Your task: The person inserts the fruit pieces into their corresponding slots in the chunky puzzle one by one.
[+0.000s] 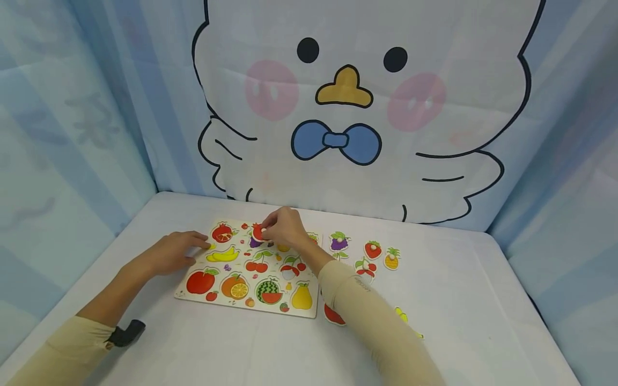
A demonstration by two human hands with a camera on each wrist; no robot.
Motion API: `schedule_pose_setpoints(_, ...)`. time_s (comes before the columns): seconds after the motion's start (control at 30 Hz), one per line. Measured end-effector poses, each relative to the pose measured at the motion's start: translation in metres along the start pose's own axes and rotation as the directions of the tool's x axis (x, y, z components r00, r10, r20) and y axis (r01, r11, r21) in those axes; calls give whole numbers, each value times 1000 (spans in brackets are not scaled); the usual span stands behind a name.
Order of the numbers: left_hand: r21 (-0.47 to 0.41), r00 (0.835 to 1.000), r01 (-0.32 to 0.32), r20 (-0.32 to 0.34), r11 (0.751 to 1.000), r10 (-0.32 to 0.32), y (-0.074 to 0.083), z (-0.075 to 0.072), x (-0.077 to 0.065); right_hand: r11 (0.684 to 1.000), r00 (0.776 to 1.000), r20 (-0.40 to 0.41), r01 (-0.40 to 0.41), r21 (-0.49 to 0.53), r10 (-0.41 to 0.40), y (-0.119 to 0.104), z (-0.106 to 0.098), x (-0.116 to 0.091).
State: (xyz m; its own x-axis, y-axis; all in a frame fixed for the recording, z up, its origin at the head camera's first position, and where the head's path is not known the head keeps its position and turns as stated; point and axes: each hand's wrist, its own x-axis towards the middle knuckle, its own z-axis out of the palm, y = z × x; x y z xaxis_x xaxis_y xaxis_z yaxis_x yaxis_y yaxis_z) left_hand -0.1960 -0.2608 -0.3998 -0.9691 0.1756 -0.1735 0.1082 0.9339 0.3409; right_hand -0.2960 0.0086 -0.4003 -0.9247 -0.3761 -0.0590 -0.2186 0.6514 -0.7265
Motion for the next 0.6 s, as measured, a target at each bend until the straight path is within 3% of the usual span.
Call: schedule_pose_setpoints(0.6, -1, 1000, -7, -19, 1000, 7, -1, 1, 1, 998, 997, 58, -51, 39, 49, -31, 33, 22)
